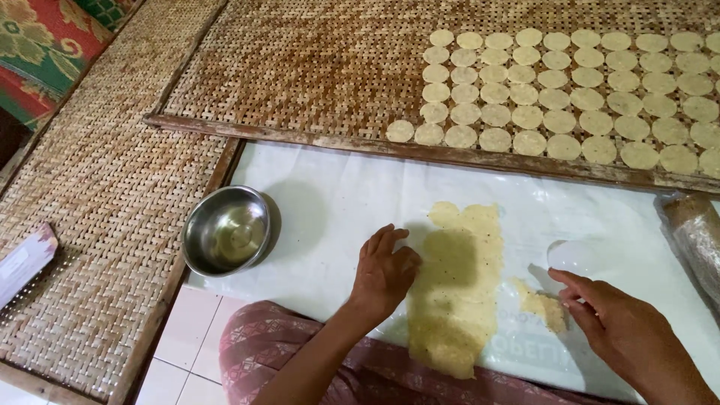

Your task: Rolling out dough, cutting circular pieces using a mold, and placing them on a drying rack.

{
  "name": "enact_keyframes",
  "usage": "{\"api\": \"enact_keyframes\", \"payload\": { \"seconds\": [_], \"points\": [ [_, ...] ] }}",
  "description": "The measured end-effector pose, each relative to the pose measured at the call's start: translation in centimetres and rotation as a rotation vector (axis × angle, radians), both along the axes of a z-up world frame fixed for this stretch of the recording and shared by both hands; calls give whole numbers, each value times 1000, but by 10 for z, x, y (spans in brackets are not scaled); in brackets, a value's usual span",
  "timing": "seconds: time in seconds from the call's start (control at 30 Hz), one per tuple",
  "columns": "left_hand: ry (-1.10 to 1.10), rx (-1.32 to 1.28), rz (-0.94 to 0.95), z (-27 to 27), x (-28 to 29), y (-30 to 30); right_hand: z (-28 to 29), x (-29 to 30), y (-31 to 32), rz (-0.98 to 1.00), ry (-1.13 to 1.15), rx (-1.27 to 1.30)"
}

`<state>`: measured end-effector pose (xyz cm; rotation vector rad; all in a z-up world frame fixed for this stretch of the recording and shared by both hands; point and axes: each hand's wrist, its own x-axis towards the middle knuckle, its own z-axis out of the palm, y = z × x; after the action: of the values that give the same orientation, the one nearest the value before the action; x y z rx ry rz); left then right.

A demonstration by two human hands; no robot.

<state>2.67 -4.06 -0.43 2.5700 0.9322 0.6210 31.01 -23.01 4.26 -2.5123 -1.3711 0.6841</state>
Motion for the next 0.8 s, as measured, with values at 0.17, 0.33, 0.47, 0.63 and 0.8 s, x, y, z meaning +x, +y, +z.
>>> {"api": "enact_keyframes", "payload": {
  "seconds": [0.17, 0.33, 0.47, 0.63, 0.8],
  "points": [
    [-133, -96, 81, 10, -14, -3, -3, 1, -2, 1, -17, -12],
    [-144, -87, 49, 6, -37, -26, -4, 1, 1, -40, 0, -75],
    [-84, -64, 37, 25, -43, -46, 0, -3, 3, -79, 24, -77],
    [-86, -168, -26, 21, -45, -72, 3, -7, 6, -101, 24, -98],
    [-107, -292, -30, 31, -43, -93, 4, -8, 3, -115, 10, -65]
  ]
}}
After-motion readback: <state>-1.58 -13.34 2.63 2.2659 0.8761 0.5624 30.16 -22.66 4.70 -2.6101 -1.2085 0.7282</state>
